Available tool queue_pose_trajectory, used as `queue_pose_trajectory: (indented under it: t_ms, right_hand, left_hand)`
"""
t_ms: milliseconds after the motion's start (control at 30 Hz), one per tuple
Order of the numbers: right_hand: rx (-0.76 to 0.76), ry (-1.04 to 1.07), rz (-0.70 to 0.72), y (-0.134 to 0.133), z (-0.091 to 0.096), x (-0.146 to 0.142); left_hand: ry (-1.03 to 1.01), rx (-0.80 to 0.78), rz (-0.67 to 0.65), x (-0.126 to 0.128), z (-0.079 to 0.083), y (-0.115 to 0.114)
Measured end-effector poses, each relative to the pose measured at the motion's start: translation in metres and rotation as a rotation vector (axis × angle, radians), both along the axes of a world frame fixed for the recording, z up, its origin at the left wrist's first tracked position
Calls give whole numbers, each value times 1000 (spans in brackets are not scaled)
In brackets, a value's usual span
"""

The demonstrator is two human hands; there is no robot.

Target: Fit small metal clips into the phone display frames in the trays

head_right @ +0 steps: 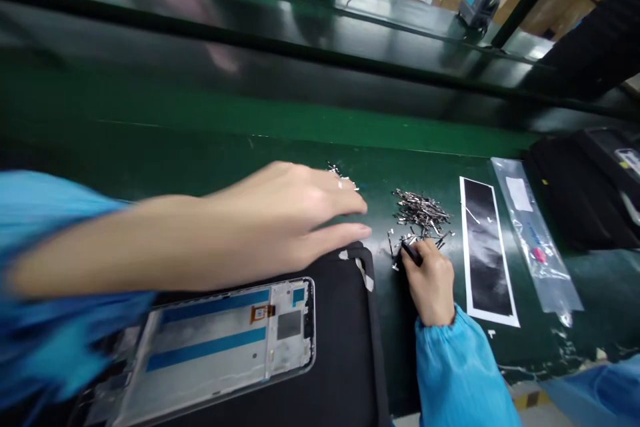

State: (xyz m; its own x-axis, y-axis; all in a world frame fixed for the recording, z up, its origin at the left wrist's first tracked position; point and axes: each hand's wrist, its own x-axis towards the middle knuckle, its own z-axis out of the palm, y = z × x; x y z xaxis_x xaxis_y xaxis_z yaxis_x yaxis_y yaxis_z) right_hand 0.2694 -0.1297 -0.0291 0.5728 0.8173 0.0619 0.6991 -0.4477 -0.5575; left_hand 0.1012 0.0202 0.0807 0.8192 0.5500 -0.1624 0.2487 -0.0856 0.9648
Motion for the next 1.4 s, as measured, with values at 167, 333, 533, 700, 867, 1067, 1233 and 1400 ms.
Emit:
queue_pose_trajectory:
  t_ms: [167, 333, 533, 700, 867, 1067, 1233, 1400]
  right_hand:
    - [77, 167, -48, -5, 12, -6]
    - [204, 382, -83, -9, 27, -20]
    - [347, 489, -90, -9, 30, -30]
    - [408, 434, -71, -5, 29, -34]
    - [403, 376, -24, -10, 38, -39]
    - [316, 255, 38, -18, 41, -35]
    - [198, 101, 137, -9, 3, -35]
    - [137, -20, 227, -8, -25, -29]
  left_hand:
    - [51, 405, -142, 32, -43, -17]
    - [62, 388, -171, 32, -55, -25]
    - [38, 249, -166, 38, -47, -27]
    - [-3, 86, -107, 43, -51, -29]
    - [-31, -54, -88, 42, -45, -31]
    - [-4, -153, -74, 24, -17, -30]
    - [44, -279, 21, 0, -4, -30]
    - [77, -367, 56, -16, -5, -33]
